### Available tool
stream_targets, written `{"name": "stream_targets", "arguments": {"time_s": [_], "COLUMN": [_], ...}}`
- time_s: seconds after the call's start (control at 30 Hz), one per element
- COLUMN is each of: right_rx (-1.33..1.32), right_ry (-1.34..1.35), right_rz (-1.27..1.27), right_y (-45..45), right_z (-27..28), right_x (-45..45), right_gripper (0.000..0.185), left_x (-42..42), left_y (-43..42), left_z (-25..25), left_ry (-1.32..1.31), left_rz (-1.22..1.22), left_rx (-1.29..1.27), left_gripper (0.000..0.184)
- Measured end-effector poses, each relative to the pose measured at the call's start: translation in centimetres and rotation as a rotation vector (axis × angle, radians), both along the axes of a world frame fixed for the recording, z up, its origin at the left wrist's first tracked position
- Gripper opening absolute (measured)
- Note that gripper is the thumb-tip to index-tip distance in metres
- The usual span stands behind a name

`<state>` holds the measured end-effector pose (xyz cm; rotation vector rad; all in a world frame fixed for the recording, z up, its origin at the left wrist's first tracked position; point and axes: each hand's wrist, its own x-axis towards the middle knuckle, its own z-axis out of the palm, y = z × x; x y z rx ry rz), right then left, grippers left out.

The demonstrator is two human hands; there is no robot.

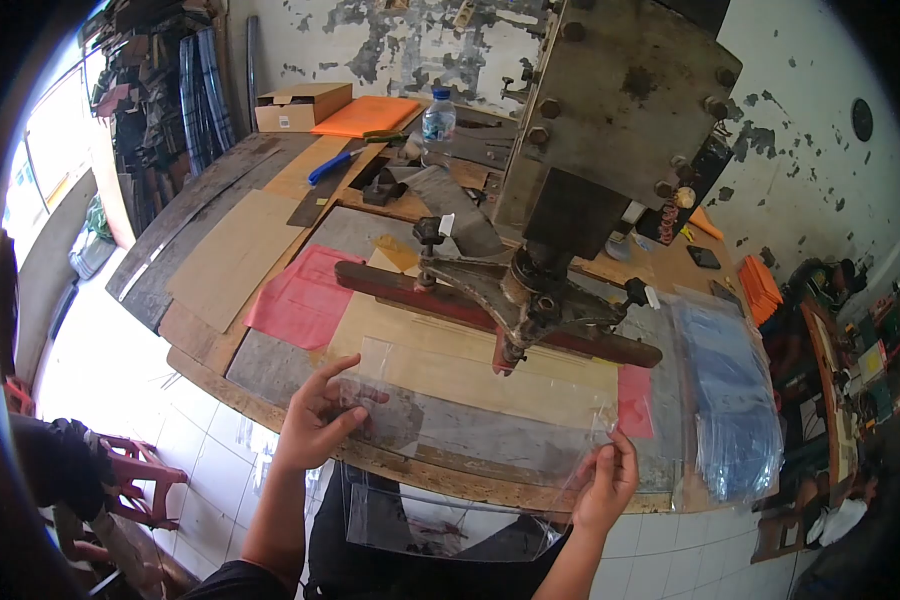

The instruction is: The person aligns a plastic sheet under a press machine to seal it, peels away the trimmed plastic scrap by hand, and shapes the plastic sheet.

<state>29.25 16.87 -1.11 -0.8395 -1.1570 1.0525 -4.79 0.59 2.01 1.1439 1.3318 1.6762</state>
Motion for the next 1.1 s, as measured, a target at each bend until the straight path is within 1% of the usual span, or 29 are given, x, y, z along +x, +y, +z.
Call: {"name": "stream_targets", "arguments": {"time_s": [0.3,0.8,0.87,1.0,1.1], "right_rx": [0.021,0.05,0.025,0.028,0.035], "right_ry": [-0.011,-0.004,0.019,0.016,0.006], "right_rz": [0.007,0.021,0.069,0.071,0.065], "right_y": [0.0,-0.08,-0.24,-0.25,-0.29], "right_z": [-0.13,-0.18,-0.18,-0.17,-0.03], "right_x": [0.15,0.26,0.44,0.47,0.34], "right_gripper": [0.04,0.038,0.036,0.036,0.037], "left_x": [-0.1,0.16,0.23,0.31,0.43], "left_y": [0.16,0.21,0.2,0.21,0.14], "left_z": [-0.25,-0.26,-0.16,-0.15,0.42], "left_ry": [0.008,-0.025,-0.043,-0.043,0.027], "left_rz": [-0.005,0.021,0.021,0.014,0.044], "left_rx": [0.01,-0.002,-0.001,0.013,-0.014], "left_gripper": [0.063,0.064,0.064,0.062,0.062]}}
